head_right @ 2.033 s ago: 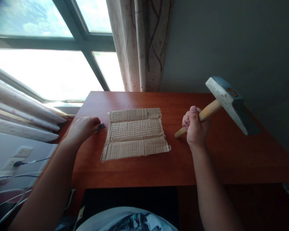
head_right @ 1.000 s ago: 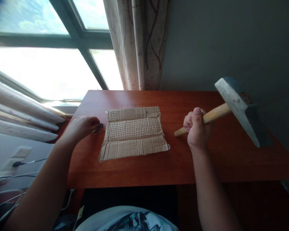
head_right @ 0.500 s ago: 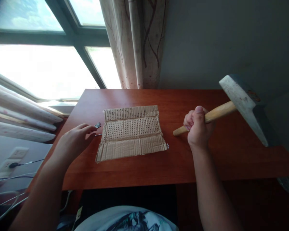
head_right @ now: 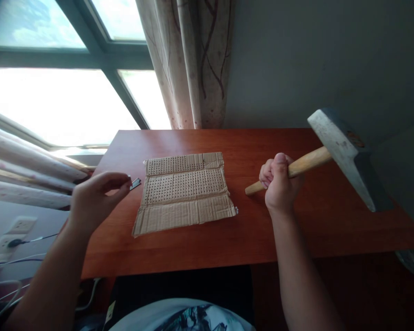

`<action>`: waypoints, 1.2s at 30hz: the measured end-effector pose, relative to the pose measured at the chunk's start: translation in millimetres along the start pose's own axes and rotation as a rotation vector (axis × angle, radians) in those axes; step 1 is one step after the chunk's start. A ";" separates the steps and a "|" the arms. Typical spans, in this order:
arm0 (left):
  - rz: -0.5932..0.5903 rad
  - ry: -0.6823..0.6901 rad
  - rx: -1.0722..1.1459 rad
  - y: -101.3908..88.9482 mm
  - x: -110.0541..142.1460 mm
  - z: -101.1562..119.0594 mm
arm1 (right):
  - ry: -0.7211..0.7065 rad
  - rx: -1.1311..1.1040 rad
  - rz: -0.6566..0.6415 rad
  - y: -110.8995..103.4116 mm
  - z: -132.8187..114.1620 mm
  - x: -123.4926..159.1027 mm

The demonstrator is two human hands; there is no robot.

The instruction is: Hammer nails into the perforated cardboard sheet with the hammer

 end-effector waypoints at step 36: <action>-0.280 0.303 0.412 110.0 -95.6 86.6 | 0.027 -0.073 0.006 -6.8 2.5 -2.8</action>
Point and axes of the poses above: each hand's wrist, its own x-axis away from the middle knuckle, its own y-axis out of the palm, z = x × y, the point moved 2 cm from there along -x, towards the middle knuckle, and after that the axes turned 7 degrees about y, right-handed, at the moved point
